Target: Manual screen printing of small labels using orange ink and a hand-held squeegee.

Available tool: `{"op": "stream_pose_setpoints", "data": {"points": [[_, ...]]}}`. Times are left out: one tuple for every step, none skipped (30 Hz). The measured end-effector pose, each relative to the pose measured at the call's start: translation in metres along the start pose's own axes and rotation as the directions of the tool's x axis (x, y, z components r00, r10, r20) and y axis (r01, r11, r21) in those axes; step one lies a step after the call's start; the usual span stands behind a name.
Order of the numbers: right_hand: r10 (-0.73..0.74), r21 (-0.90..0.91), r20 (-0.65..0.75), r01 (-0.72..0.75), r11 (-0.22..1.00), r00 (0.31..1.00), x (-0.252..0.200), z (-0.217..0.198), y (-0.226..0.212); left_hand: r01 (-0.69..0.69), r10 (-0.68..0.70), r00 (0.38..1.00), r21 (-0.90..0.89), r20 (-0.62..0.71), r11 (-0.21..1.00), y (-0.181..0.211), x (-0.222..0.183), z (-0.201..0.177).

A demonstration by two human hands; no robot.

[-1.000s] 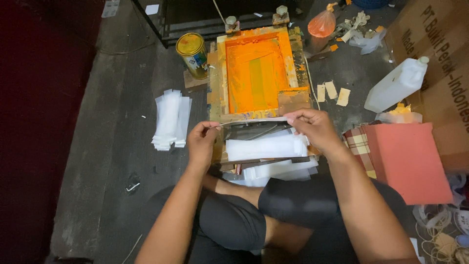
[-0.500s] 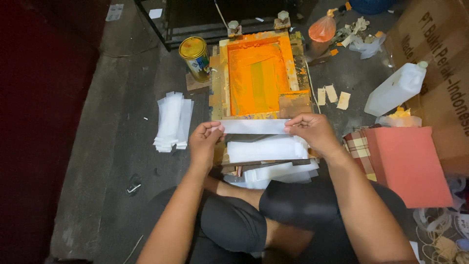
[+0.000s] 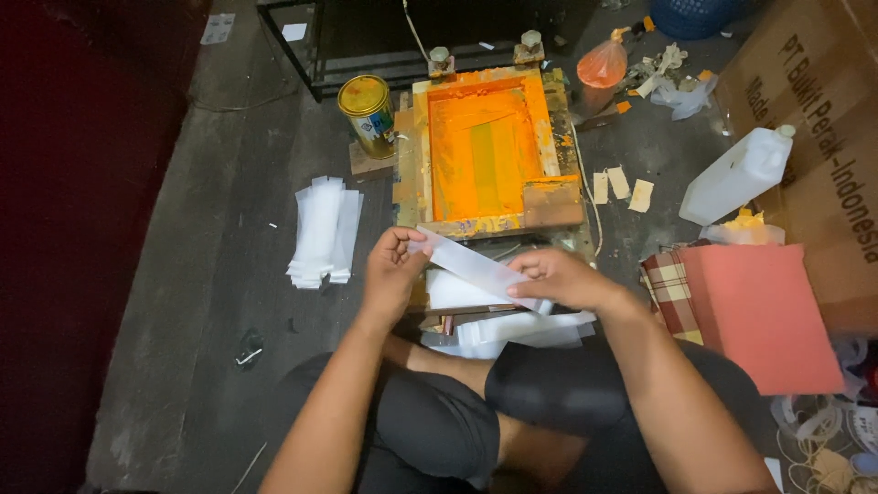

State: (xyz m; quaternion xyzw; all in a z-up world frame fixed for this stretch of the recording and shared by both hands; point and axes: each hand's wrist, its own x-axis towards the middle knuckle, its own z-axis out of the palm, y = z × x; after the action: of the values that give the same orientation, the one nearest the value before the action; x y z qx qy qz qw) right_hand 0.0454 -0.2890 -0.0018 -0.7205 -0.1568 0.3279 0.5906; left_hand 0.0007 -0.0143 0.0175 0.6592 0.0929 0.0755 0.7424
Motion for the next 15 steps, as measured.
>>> {"op": "stream_pose_setpoints", "data": {"points": [[0.0, -0.001, 0.0, 0.0, 1.0, 1.0, 0.0, 0.004, -0.003, -0.001, 0.001, 1.0, 0.0, 0.0, 1.0, 0.003, -0.002, 0.002], [-0.031, 0.005, -0.015, 0.031, 1.0, 0.999, 0.0, 0.009, -0.007, 0.008, -0.005, 0.999, -0.08, 0.042, 0.997, 0.006, -0.003, 0.003], [-0.061, 0.011, -0.03, 0.061, 0.998, 0.998, 0.001, 0.014, -0.01, 0.021, -0.007, 0.996, -0.157, 0.085, 0.987, 0.008, -0.005, 0.005], [-0.061, 0.012, -0.03, 0.061, 0.998, 0.998, 0.002, 0.016, -0.007, 0.021, -0.008, 0.996, -0.157, 0.085, 0.987, 0.013, -0.009, 0.009], [-0.073, 0.078, -0.085, 0.08, 0.994, 0.994, 0.004, 0.018, -0.004, 0.049, -0.032, 0.994, -0.169, 0.102, 0.984, 0.017, -0.014, 0.012], [-0.081, 0.144, -0.14, 0.101, 0.984, 0.987, 0.006, 0.02, -0.002, 0.078, -0.057, 0.991, -0.18, 0.118, 0.981, 0.021, -0.018, 0.016], [-0.081, 0.144, -0.142, 0.102, 0.984, 0.987, 0.008, 0.023, 0.0, 0.077, -0.056, 0.991, -0.18, 0.12, 0.981, 0.017, -0.019, 0.018], [-0.111, 0.202, -0.18, 0.147, 0.968, 0.977, 0.011, 0.027, 0.003, 0.163, -0.146, 0.97, -0.078, 0.193, 0.983, 0.013, -0.019, 0.02], [-0.138, 0.257, -0.219, 0.193, 0.947, 0.966, 0.013, 0.03, 0.005, 0.24, -0.24, 0.937, 0.029, 0.254, 0.97, 0.007, -0.02, 0.022], [-0.138, 0.255, -0.22, 0.193, 0.947, 0.966, 0.012, 0.033, 0.004, 0.24, -0.239, 0.937, 0.027, 0.256, 0.97, -0.008, -0.024, 0.026], [-0.141, 0.276, -0.246, 0.209, 0.938, 0.959, 0.012, 0.036, 0.003, 0.287, -0.29, 0.909, 0.056, 0.3, 0.956, -0.023, -0.028, 0.029], [-0.144, 0.297, -0.271, 0.225, 0.928, 0.952, 0.011, 0.039, 0.002, 0.332, -0.341, 0.876, 0.087, 0.341, 0.939, -0.038, -0.032, 0.033], [-0.142, 0.295, -0.27, 0.222, 0.929, 0.952, 0.012, 0.042, 0.003, 0.333, -0.341, 0.876, 0.084, 0.341, 0.939, -0.038, -0.036, 0.036], [-0.163, 0.309, -0.296, 0.256, 0.916, 0.941, 0.013, 0.046, 0.004, 0.352, -0.358, 0.869, 0.083, 0.342, 0.932, -0.038, -0.04, 0.04], [-0.182, 0.324, -0.324, 0.29, 0.901, 0.928, 0.014, 0.05, 0.005, 0.371, -0.376, 0.861, 0.083, 0.343, 0.925, -0.038, -0.043, 0.043]]}}
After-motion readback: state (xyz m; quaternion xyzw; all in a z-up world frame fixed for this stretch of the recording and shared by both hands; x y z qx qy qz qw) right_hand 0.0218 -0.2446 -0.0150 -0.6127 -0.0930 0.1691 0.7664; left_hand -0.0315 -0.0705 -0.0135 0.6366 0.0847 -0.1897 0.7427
